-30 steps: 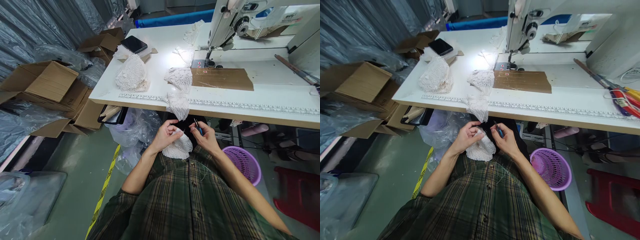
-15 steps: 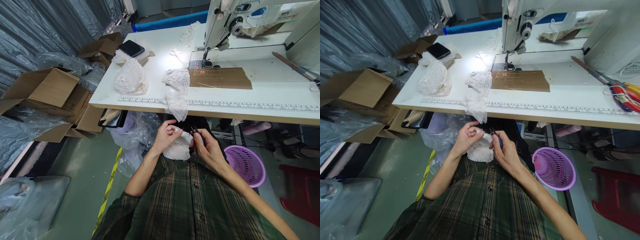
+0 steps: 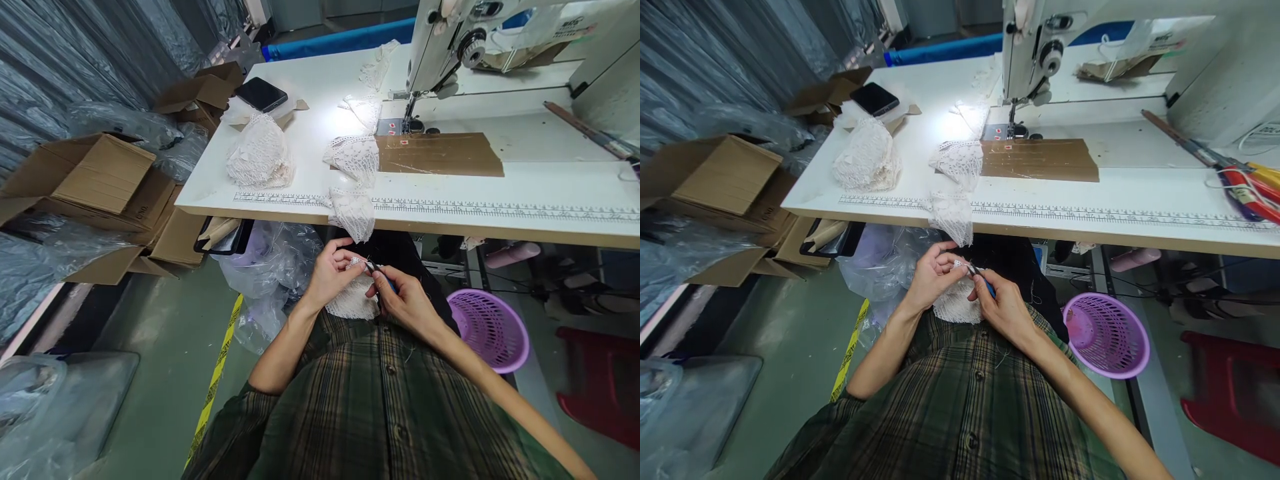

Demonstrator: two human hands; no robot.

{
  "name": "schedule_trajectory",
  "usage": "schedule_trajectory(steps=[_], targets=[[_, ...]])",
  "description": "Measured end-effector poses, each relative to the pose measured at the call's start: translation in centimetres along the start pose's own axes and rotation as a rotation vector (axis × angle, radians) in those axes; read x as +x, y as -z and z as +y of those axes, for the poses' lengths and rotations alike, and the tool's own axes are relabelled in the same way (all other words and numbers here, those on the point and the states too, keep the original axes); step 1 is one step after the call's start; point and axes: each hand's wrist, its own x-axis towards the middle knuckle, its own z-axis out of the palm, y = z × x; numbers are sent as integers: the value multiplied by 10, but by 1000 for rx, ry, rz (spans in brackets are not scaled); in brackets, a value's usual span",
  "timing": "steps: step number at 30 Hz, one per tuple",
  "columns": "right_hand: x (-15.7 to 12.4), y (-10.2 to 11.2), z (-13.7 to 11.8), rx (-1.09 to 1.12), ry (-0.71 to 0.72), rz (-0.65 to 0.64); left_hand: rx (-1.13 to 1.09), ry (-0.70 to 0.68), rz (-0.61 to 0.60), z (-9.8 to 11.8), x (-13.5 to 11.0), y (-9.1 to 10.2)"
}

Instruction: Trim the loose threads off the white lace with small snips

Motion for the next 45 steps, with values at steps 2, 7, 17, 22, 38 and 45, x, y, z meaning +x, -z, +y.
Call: schedule_trajectory(steps=[2, 7, 17, 22, 38, 45], targets=[[0, -1, 0, 12, -2, 4, 12, -7, -4, 0, 0, 0], [-1, -2, 0, 16, -6, 9, 31, -19, -9, -2, 0, 1], [3, -4, 0, 135, -59, 6, 63, -16, -27, -2, 0, 1], [8, 3, -6, 360, -66, 57, 73, -13, -18, -4, -1, 2], [5, 2, 8, 88, -98, -77, 83, -37, -28, -6, 1, 3], [5, -3, 5, 155, -115, -66, 116, -25, -46, -4, -1, 2]])
